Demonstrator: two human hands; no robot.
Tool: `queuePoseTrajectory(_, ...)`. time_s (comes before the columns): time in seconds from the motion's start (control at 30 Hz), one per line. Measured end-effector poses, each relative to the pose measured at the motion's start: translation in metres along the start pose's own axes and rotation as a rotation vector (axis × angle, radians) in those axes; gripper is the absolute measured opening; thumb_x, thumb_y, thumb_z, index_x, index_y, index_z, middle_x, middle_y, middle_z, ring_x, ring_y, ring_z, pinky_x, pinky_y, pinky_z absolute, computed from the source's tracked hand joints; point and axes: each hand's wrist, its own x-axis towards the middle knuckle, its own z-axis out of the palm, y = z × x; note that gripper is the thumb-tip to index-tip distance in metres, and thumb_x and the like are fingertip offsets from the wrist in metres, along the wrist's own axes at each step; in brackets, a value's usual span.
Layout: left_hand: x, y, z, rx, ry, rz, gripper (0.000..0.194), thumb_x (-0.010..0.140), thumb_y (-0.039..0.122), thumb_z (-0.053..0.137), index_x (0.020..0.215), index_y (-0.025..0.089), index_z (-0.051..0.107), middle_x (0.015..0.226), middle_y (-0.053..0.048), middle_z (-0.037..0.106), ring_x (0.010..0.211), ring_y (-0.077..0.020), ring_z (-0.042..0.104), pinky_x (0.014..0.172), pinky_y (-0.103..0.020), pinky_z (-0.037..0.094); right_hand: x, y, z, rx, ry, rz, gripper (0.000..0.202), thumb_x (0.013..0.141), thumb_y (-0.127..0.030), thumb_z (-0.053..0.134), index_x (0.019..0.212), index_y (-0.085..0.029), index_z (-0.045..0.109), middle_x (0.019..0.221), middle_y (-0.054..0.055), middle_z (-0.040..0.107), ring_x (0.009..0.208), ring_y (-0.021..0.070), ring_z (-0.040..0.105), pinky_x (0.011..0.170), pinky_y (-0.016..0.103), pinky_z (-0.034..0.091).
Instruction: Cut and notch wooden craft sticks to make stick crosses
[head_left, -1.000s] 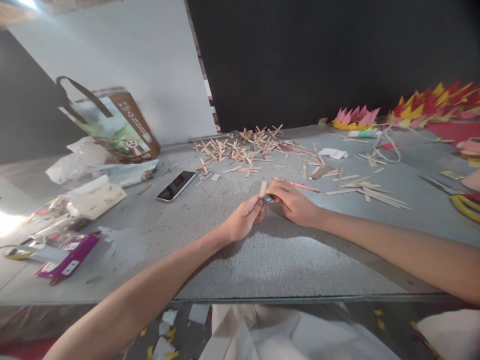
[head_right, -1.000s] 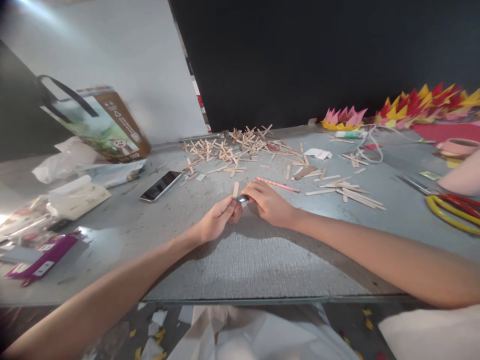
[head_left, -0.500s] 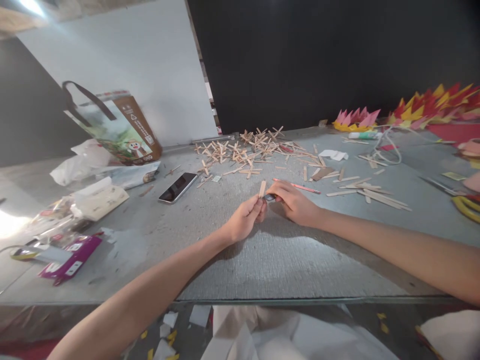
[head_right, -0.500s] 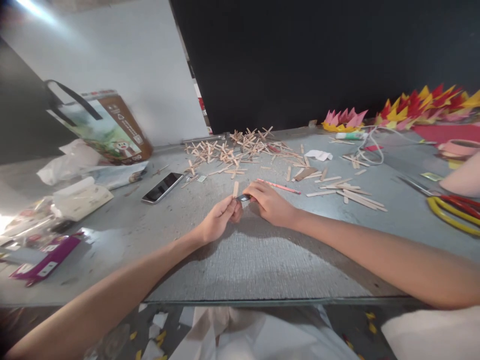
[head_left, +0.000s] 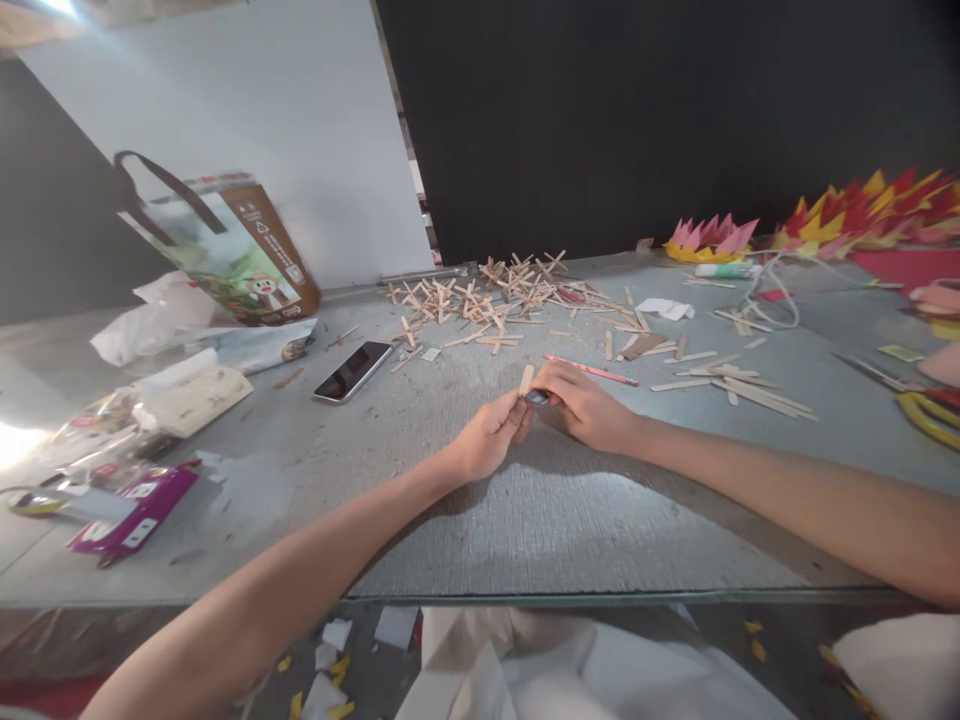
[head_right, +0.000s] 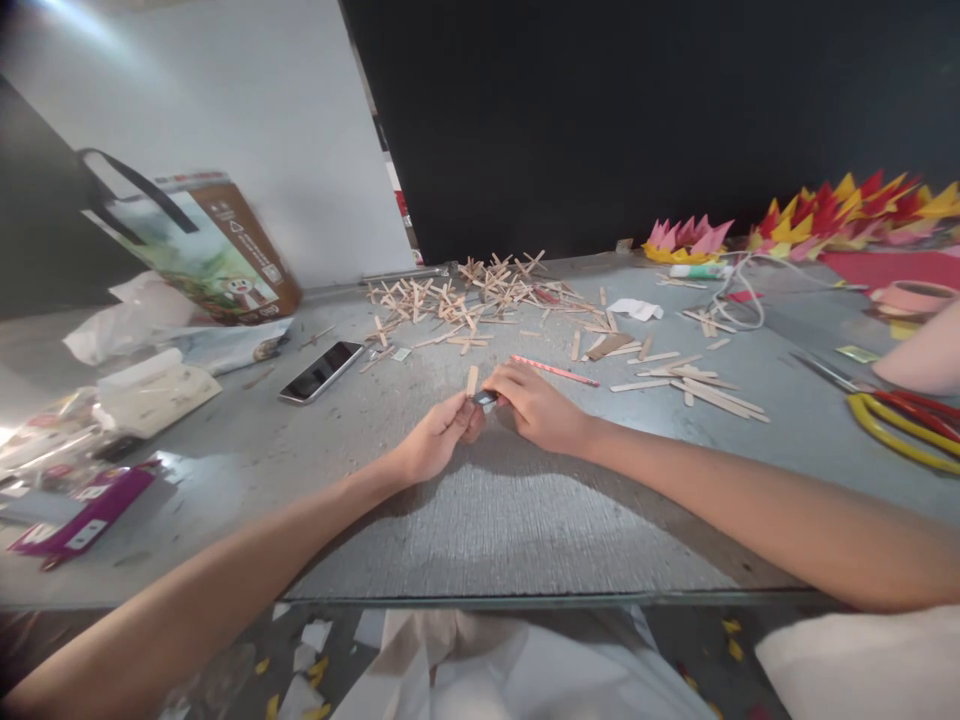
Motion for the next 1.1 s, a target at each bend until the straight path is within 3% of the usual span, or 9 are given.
queuePoseTrajectory(0.63,-0.0034,-0.0072,-0.0055,0.095,-0.022,-0.019,0.050,0.110,0.062,0.030,0.082,0.021,0.041,0.072,0.003,0.041,0.066,-0.0127,0.037,0.067,-0.029,0.033,0.0014,-0.0034,-0.0002,0.044,-0.021,0.004,0.035,0.089,0.004,0.042,0.107,-0.023,0.054,0.096,0.006,0.058,0.090,0.0243,0.052,0.082,0.038,0.044)
queuePoseTrajectory(0.9,-0.0043,-0.0014,-0.0034,0.073,-0.002,-0.040,0.051,0.108,0.064,0.031,0.083,0.021,0.042,0.072,0.004,0.040,0.066,-0.0129,0.037,0.067,-0.029,0.034,0.0016,-0.0037,-0.0014,0.053,-0.015,-0.004,0.028,0.095,-0.002,0.043,0.108,-0.023,0.054,0.098,0.007,0.059,0.091,0.0248,0.054,0.082,0.038,0.045)
queuePoseTrajectory(1.1,-0.0043,-0.0041,-0.0030,0.100,-0.002,-0.029,0.052,0.109,0.064,0.031,0.081,0.021,0.042,0.071,0.003,0.042,0.066,-0.0130,0.038,0.067,-0.029,0.034,0.0022,-0.0051,-0.0013,0.048,-0.011,0.001,0.031,0.091,0.001,0.042,0.106,-0.023,0.055,0.096,0.007,0.059,0.089,0.0249,0.053,0.081,0.038,0.044)
